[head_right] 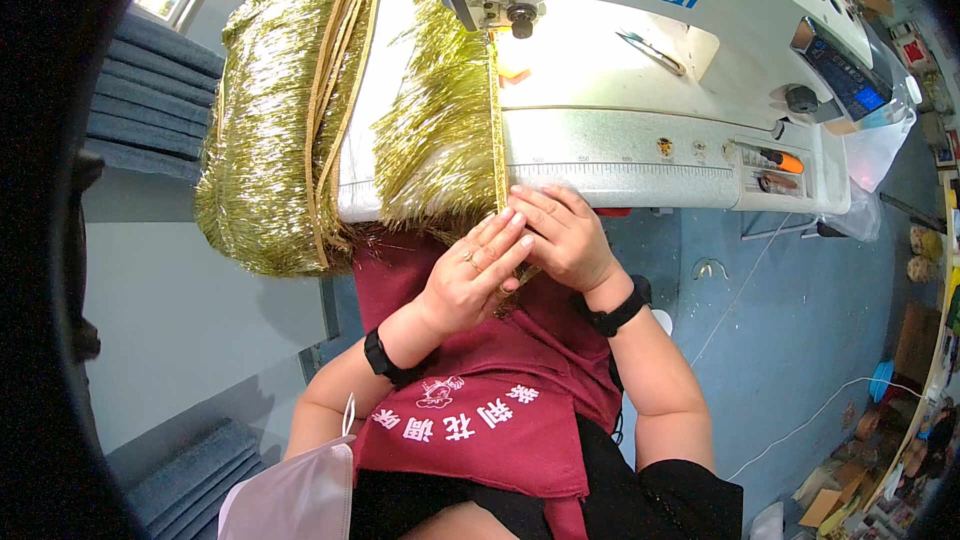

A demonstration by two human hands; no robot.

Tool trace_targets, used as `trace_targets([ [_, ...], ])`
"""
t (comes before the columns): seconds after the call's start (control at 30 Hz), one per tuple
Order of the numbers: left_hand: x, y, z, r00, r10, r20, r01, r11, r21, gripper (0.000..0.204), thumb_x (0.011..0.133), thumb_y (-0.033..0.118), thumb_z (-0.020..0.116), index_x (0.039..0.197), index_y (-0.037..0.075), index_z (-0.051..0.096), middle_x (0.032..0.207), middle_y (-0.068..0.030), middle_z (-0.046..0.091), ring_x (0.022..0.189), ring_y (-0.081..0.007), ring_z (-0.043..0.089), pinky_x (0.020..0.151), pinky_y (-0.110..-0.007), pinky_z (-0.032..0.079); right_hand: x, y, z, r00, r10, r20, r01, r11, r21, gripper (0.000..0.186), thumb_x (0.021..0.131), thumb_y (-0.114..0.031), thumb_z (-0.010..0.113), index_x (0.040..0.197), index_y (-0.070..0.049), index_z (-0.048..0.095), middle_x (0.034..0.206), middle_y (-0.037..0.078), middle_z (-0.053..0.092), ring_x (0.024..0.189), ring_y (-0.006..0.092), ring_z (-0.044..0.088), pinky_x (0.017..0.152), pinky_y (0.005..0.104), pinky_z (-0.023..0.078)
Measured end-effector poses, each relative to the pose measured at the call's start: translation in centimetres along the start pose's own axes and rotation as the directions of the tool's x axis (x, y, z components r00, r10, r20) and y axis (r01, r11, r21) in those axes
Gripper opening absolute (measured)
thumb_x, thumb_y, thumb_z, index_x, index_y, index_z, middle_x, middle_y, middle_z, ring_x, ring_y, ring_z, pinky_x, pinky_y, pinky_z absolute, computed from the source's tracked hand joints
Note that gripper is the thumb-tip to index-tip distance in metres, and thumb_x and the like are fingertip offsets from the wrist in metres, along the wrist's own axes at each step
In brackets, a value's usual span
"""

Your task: The person feeds a gold tinsel fabric through a sewing machine, guides it under the presser foot, and sews along the edge. They pause to adjust the fabric, thread the needle, and trim threads with scissors.

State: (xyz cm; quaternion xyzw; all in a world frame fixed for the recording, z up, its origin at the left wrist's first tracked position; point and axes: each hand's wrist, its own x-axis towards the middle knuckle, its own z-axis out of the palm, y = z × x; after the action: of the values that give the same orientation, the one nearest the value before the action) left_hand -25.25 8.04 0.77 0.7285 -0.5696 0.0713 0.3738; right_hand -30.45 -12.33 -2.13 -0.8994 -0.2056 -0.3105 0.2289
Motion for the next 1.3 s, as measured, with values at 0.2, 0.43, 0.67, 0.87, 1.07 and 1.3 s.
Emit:
trace_targets([
  [0.2,-0.8,0.6,-0.8,0.999,-0.021,0.046,0.018,0.999,0.047,0.048,0.094,0.018,0.068,0.138,0.0,0.06,0.147,-0.022,0.055,0.137,-0.0387,0.054,0.114,-0.051,0.044,-0.1,-1.0,0.0,0.999,-0.048,0.001,0.048,0.999,0.0,0.03,0.086,-0.021,0.069,0.108,0.0,0.069,0.122,0.014,0.071,0.118,0.0283,0.068,0.103,0.0437,0.051],
  [0.43,-0.8,0.9,-0.9,0.999,-0.023,0.044,0.022,0.999,0.029,0.048,0.094,0.018,0.067,0.138,-0.001,0.06,0.147,-0.0242,0.054,0.136,-0.0391,0.055,0.113,-0.051,0.045,0.0,-1.3,-0.1,0.999,-0.049,-0.013,0.049,0.999,0.009,0.032,0.087,-0.019,0.068,0.111,0.002,0.07,0.121,0.014,0.071,0.119,0.029,0.068,0.102,0.0436,0.051],
  [0.67,-0.9,0.7,-0.9,0.998,-0.023,0.067,0.021,0.999,0.033,0.047,0.097,0.022,0.064,0.138,-0.001,0.06,0.147,-0.0256,0.055,0.135,-0.0398,0.056,0.114,-0.051,0.044,-0.1,-1.2,0.1,0.998,-0.063,-0.019,0.063,0.998,0.002,0.032,0.087,-0.02,0.067,0.11,0.002,0.07,0.12,0.014,0.071,0.118,0.0288,0.068,0.101,0.0435,0.052],
  [0.87,-1.0,0.5,-0.9,0.997,-0.024,0.069,0.021,0.999,0.043,0.048,0.097,0.025,0.065,0.138,0.001,0.061,0.147,-0.0247,0.055,0.134,-0.0385,0.056,0.113,-0.05,0.045,-0.1,-1.1,0.3,0.998,-0.047,-0.028,0.048,0.999,0.022,0.027,0.089,-0.019,0.065,0.107,0.001,0.07,0.119,0.015,0.072,0.116,0.0285,0.069,0.101,0.0435,0.052],
  [1.07,-0.9,0.1,-0.8,0.997,0.005,0.075,-0.01,0.998,0.07,0.051,0.095,0.03,0.066,0.139,0.003,0.061,0.147,-0.0243,0.054,0.133,-0.0377,0.057,0.112,-0.049,0.046,-0.2,-1.0,0.5,0.998,-0.049,-0.032,0.05,0.998,0.026,0.029,0.088,-0.019,0.065,0.108,0.002,0.07,0.118,0.014,0.072,0.116,0.0284,0.069,0.101,0.0431,0.052],
  [1.3,-1.1,0.1,-0.7,0.998,0.006,0.07,-0.011,0.997,0.07,0.051,0.096,0.032,0.066,0.138,0.004,0.062,0.146,-0.0249,0.055,0.132,-0.0382,0.058,0.111,-0.048,0.047,-0.4,-0.7,0.8,0.996,-0.072,-0.043,0.073,0.997,0.022,0.028,0.088,-0.016,0.062,0.108,0.002,0.07,0.118,0.015,0.072,0.115,0.0295,0.069,0.1,0.0432,0.054],
])
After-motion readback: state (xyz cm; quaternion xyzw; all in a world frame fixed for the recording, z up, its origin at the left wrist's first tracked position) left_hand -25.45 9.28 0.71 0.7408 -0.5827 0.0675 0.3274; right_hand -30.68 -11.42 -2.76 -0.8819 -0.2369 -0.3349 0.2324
